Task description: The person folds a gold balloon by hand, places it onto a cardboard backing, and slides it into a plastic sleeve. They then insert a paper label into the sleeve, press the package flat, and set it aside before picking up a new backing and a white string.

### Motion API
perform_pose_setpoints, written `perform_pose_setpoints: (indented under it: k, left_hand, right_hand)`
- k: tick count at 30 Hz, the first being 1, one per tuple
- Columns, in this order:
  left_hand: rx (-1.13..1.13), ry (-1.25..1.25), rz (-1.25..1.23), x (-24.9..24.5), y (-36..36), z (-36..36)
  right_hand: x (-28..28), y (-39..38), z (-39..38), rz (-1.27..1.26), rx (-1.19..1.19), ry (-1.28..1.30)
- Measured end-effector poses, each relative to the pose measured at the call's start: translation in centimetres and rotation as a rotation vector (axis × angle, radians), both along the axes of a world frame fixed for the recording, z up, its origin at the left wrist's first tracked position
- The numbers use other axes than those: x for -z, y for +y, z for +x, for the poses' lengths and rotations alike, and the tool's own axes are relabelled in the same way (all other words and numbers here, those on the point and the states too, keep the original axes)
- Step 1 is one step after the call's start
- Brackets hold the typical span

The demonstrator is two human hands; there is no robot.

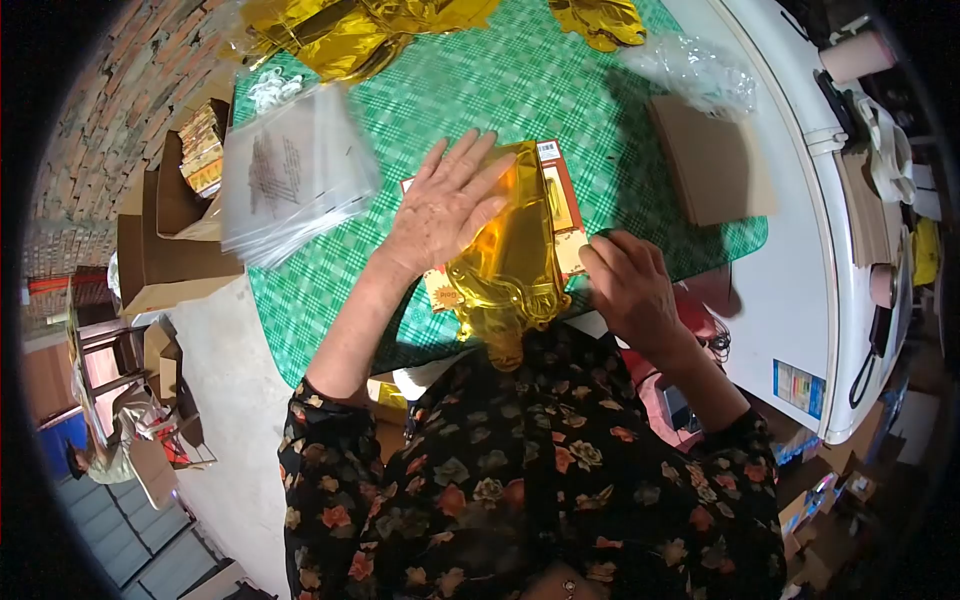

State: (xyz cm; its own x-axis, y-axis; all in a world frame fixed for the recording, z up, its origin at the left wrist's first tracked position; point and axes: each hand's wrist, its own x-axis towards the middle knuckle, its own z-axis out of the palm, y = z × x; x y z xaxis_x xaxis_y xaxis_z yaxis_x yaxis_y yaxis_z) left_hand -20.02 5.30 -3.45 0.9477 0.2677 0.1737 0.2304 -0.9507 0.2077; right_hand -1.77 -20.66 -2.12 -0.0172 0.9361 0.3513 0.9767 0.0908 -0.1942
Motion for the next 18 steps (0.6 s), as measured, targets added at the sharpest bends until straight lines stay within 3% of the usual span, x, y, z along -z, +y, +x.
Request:
perform_pose_setpoints:
  k: [6,9,12,18]
  left_hand:
    - [0.021,-0.003,-0.021,-0.2,0.3,0.0]
    - [0.023,0.014,-0.031,-0.4,0.2,0.0]
    - [0.022,0.019,-0.039,-0.5,0.3,0.0]
    - [0.028,0.019,-0.031,-0.1,0.3,0.0]
  right_hand:
    - [0.3,-1.7,0.5,-0.047,-0.006,-0.037]
    - [0.0,-1.1,0.2,-0.016,-0.084,0.154]
    - [-0.6,-0.4,-0.1,-0.127,-0.117,0.160]
    - [1.3,-1.6,-0.2,-0.055,-0.111,-0.006]
